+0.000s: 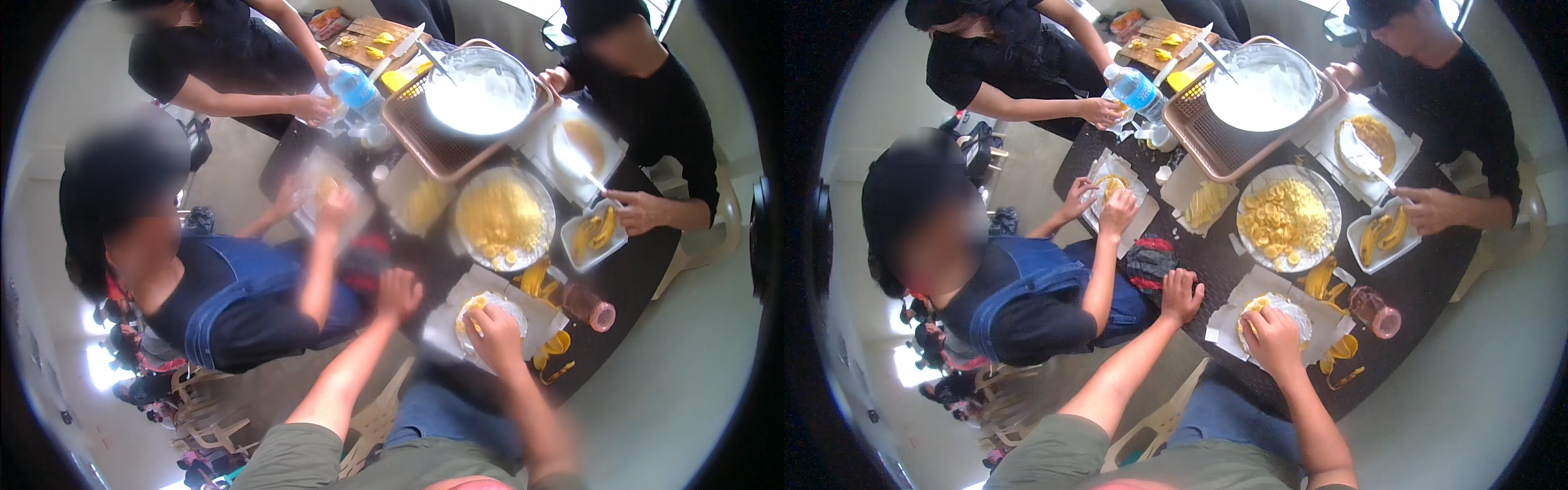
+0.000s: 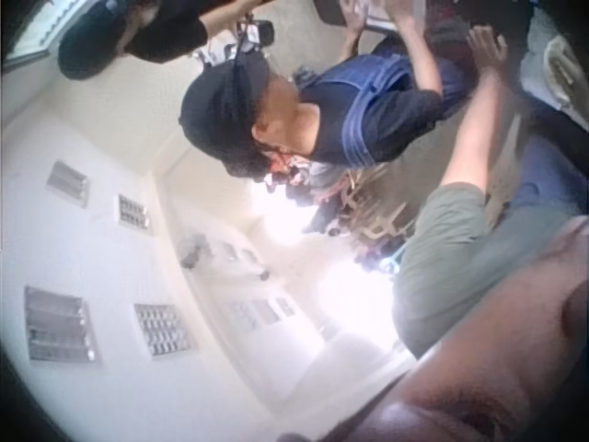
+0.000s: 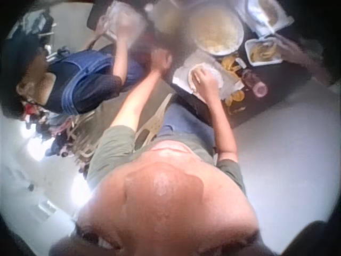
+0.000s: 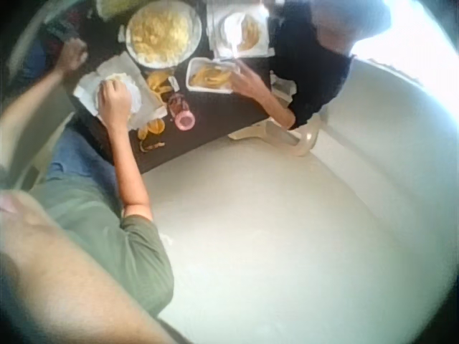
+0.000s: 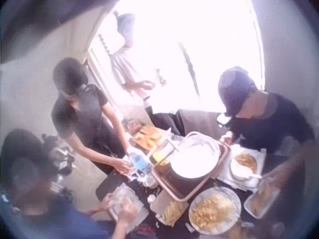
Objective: The person assembles a food item by hand, placing yellow chips onto a white base on a paper wrapper. They repeatedly reach for chips from a central plate and arrange them on the wrapper while seated at a table with others.
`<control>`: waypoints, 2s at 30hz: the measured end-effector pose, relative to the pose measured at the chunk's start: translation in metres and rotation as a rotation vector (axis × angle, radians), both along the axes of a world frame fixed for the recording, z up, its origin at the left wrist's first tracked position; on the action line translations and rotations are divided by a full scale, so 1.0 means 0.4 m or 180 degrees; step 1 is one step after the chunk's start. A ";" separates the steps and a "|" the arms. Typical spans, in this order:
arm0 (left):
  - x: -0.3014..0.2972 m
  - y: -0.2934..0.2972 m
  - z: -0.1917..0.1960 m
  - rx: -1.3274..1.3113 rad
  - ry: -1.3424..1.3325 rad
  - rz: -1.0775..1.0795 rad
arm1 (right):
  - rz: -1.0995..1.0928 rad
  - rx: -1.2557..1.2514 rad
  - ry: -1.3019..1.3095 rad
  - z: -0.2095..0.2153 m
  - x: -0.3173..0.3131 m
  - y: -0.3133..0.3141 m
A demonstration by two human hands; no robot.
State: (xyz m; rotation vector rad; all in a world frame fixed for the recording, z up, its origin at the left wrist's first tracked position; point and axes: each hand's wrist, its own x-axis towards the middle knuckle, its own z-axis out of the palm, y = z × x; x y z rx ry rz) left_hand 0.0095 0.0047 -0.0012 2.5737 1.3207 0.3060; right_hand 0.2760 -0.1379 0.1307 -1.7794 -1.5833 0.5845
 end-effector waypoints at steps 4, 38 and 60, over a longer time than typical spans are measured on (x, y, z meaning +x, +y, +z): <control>-0.001 -0.010 0.003 -0.0206 0.0034 0.0030 | -0.0257 0.0039 0.0275 0.057 0.007 0.144; 0.005 -0.023 -0.050 0.0036 0.0325 -0.0091 | -0.1073 -0.0684 -0.1195 0.006 0.218 0.088; 0.004 0.032 0.059 -0.1941 -0.1127 -0.0166 | -0.0698 0.1275 -0.2125 0.237 0.210 1.092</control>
